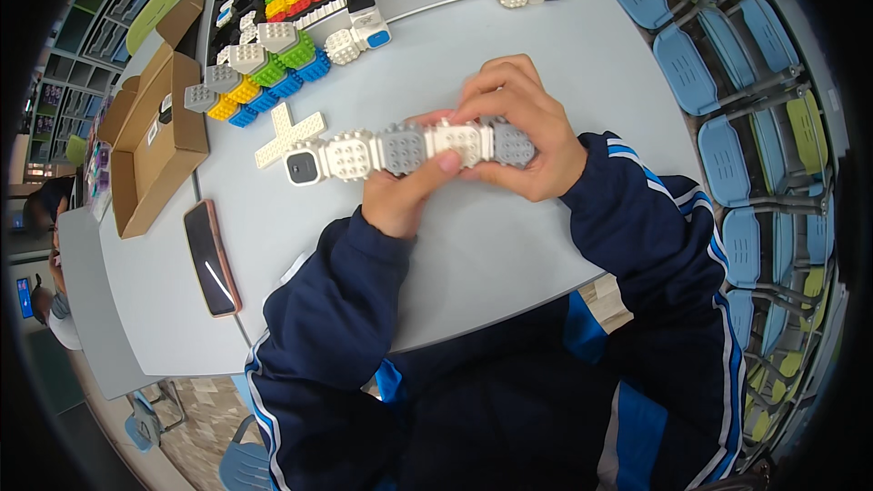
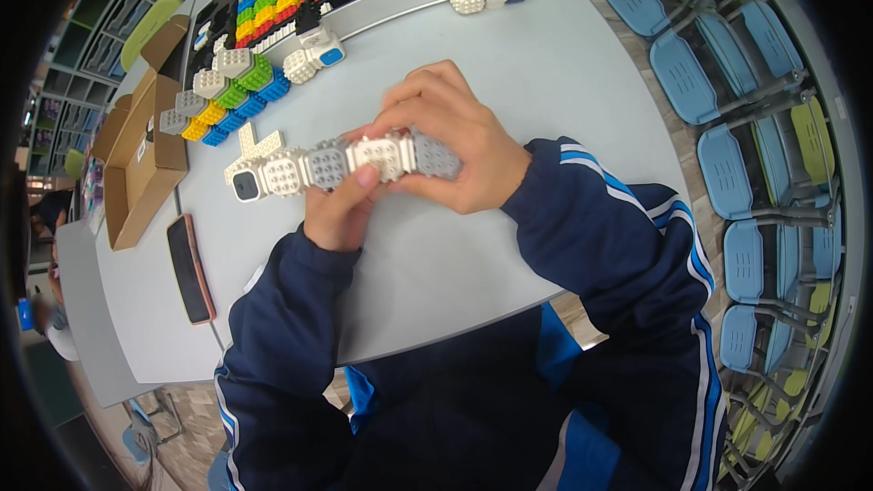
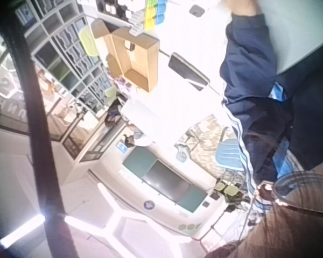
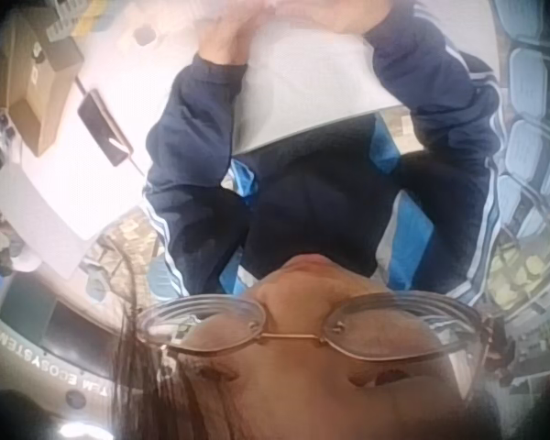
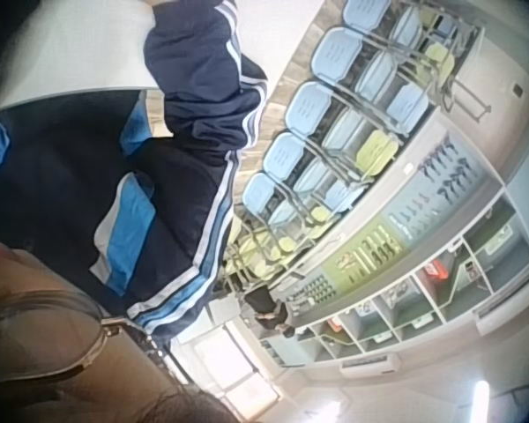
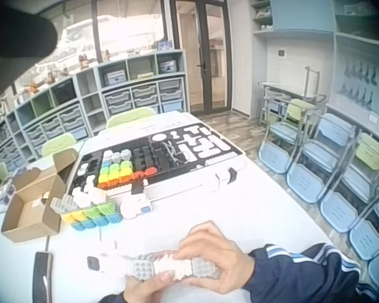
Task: The person assembles a segmented robotic arm using white, gray, and black interlocking building blocks. They connect multiple segments to form a long articulated structure, then attach a cross-shaped base and a wrist-like end piece, completing the assembly on a table.
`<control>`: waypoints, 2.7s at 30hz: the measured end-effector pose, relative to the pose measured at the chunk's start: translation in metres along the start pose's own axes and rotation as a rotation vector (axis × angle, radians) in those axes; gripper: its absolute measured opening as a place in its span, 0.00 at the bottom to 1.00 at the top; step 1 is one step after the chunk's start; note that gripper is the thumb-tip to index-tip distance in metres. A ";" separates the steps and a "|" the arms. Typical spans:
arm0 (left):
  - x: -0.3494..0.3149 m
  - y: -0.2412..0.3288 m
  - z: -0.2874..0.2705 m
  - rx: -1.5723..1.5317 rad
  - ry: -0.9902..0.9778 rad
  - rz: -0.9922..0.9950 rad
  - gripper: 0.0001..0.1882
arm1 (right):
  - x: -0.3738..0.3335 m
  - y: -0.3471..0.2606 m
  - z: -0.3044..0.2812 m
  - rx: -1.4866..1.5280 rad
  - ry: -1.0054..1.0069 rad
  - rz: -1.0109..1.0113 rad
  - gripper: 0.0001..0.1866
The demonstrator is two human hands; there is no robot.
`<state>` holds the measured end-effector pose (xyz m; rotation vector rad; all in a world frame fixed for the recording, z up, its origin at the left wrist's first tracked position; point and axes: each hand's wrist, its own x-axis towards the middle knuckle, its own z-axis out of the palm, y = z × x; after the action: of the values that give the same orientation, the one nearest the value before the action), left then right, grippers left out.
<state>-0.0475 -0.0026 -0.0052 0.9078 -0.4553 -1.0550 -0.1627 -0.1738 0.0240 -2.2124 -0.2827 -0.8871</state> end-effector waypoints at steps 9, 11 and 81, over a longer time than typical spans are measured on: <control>-0.007 -0.006 0.008 -0.054 -0.010 -0.061 0.28 | -0.008 0.001 0.016 0.199 0.022 0.048 0.26; -0.007 -0.007 0.010 -0.081 -0.024 -0.065 0.28 | -0.009 0.002 0.015 0.192 0.020 0.022 0.25; 0.008 0.005 -0.003 0.175 0.176 0.186 0.28 | -0.006 0.025 0.005 0.239 -0.109 0.385 0.15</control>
<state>-0.0388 -0.0072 -0.0036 1.0819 -0.4805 -0.7667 -0.1538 -0.1884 0.0035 -2.0017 -0.0080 -0.4973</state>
